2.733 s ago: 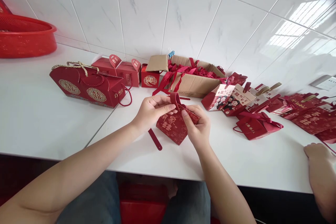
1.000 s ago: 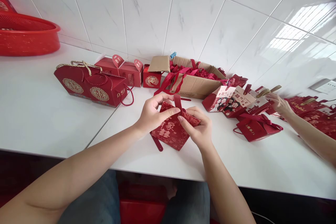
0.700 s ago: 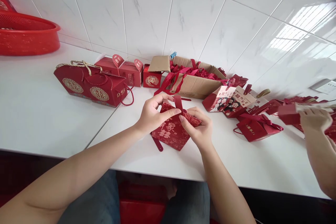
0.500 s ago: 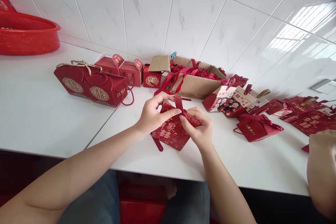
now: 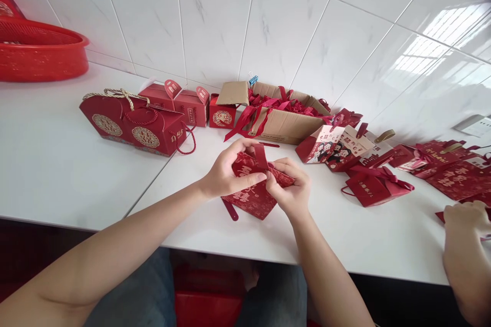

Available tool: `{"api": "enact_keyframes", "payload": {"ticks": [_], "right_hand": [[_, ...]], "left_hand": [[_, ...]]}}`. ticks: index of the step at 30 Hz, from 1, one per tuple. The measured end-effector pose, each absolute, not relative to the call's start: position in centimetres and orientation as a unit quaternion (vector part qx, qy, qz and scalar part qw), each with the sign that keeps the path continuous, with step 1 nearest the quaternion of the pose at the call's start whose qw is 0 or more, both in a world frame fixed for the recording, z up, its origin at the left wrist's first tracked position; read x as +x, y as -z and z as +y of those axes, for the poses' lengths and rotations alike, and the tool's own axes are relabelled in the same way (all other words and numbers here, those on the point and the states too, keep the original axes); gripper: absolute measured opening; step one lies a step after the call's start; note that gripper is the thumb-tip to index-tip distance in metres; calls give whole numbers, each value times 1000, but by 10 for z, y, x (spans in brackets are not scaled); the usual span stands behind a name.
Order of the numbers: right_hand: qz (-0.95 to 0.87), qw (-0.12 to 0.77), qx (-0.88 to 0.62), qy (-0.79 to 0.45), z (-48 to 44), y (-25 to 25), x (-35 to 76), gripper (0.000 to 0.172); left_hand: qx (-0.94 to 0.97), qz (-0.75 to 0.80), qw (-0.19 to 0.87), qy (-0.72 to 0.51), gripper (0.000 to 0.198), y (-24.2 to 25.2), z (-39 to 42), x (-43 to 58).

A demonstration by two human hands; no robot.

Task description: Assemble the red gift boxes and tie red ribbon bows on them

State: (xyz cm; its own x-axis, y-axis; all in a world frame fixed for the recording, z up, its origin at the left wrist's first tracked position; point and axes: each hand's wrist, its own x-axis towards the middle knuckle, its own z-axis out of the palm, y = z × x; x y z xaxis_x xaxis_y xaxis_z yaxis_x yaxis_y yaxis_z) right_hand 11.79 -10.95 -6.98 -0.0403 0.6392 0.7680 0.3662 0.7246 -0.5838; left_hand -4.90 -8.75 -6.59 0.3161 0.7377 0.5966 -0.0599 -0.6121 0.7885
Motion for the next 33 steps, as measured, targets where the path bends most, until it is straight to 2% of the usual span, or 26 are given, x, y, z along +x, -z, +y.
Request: {"api": "enact_keyframes", "payload": {"ticks": [9,14,17,21,25,30,33], "right_hand": [[-703,609,-354,-98,-108,71,117,8],[-704,607,-356,-93,-108,71,117,8],[-711,602,-352,-91,-109,71,117,8],[-713,604,-344,-91,-109,70,117,8],[-709,607,-344,-103,-108,70,117,8],[-708,599,-350,-130,-108,72,118,7],[-708,596,-350,-144,-108,73,119,8]], "left_hand": [[755,236,263,-552,49,74,-79,-48],[765,226,96,-595,54,80,-77,-46],[768,221,50,-599,55,83,-78,-46],[764,244,87,-591,48,83,-81,-46],[736,251,167,-606,43,77,-84,-44],[675,276,313,-609,51,67,-89,-42],[653,298,352,-601,48,63,-92,-42]]}}
